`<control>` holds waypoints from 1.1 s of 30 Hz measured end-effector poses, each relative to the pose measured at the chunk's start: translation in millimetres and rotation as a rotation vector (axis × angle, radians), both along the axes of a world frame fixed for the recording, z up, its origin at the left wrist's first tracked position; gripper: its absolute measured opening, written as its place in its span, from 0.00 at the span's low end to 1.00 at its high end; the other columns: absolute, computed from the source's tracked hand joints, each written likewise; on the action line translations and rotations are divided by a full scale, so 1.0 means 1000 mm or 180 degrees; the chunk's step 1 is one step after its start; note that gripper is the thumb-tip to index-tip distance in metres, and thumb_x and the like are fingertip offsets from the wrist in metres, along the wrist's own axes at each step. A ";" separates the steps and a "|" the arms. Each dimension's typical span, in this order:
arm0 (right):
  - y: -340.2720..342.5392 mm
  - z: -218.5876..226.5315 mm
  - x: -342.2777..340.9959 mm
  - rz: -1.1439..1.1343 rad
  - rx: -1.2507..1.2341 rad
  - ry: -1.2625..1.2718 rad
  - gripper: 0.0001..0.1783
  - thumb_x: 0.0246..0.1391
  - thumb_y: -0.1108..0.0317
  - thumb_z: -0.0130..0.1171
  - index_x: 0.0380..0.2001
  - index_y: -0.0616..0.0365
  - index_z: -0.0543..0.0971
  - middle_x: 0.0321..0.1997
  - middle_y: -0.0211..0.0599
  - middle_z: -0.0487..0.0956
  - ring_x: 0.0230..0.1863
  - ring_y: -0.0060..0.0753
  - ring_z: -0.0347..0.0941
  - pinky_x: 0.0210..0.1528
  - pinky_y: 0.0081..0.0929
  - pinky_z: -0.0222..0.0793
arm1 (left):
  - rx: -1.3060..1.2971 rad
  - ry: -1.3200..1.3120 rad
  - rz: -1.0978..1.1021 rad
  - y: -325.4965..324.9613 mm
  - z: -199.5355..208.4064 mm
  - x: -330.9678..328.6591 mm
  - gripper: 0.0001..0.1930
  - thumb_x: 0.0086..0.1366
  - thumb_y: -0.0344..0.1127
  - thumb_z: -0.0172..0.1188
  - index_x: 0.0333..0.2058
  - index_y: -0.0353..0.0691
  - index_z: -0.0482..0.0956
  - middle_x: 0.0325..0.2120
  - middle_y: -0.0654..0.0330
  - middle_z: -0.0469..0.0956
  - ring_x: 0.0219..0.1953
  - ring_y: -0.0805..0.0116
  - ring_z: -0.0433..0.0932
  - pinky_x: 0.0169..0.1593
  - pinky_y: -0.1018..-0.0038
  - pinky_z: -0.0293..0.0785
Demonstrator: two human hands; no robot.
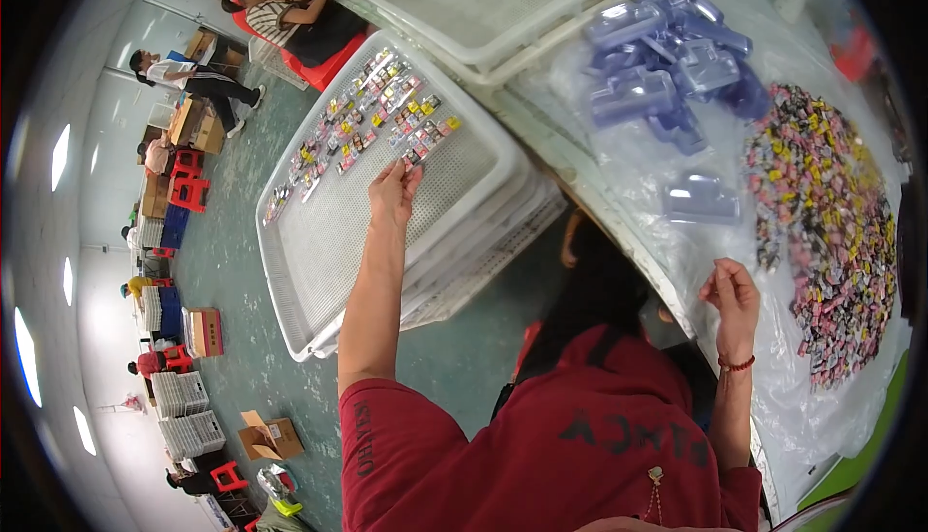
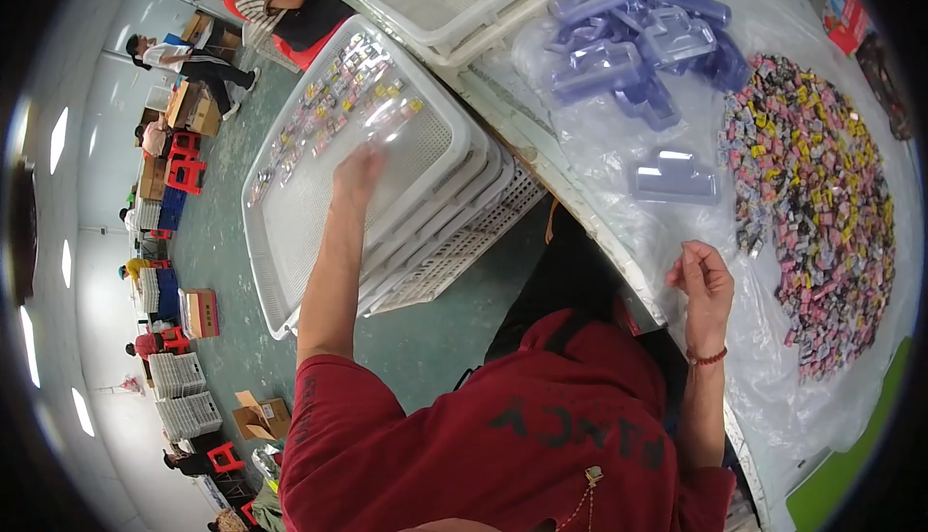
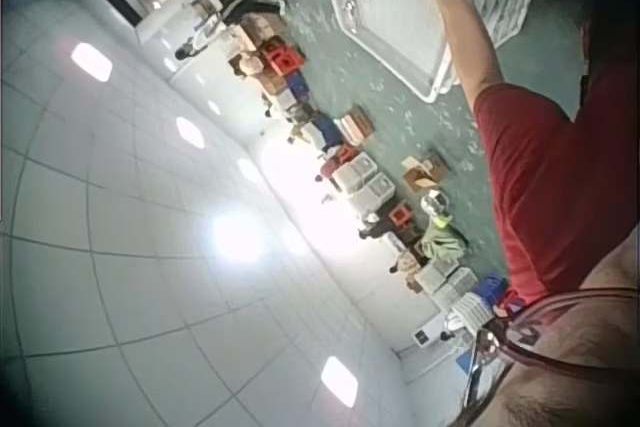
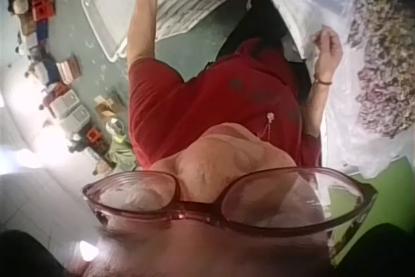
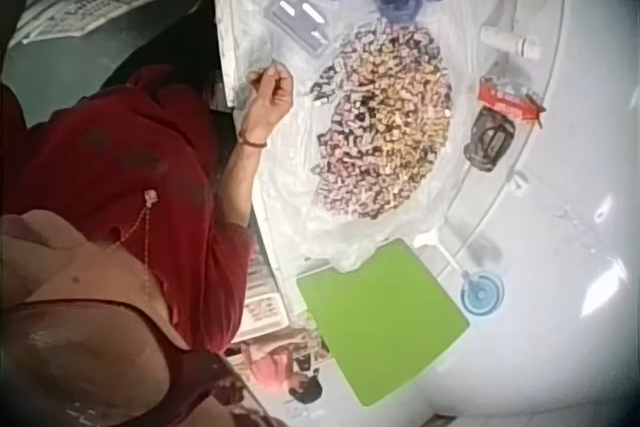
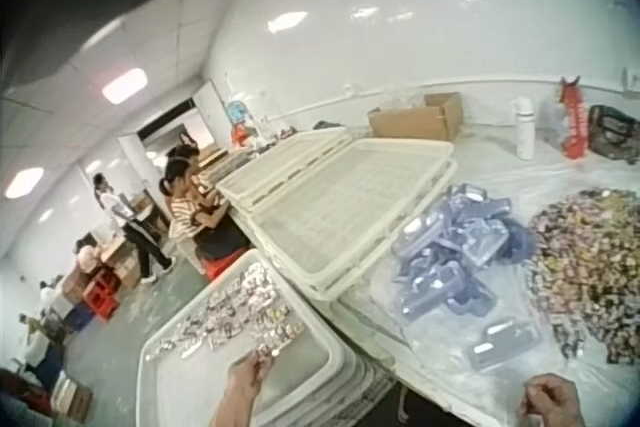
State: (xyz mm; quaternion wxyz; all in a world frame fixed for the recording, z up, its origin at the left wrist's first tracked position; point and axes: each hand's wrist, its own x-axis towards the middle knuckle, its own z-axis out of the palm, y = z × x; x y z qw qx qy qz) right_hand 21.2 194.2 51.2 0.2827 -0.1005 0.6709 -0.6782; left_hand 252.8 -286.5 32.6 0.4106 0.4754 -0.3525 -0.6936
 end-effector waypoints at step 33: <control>0.059 -0.010 0.044 -0.0522 0.0218 -0.0103 0.09 0.62 0.66 0.58 0.31 0.61 0.79 0.20 0.19 0.70 0.21 0.09 0.62 0.23 0.13 0.59 | -0.5835 -0.0773 -0.3024 0.283 0.001 -0.226 0.12 0.54 0.26 0.64 0.39 0.36 0.80 0.34 0.53 0.80 0.37 0.55 0.79 0.42 0.68 0.75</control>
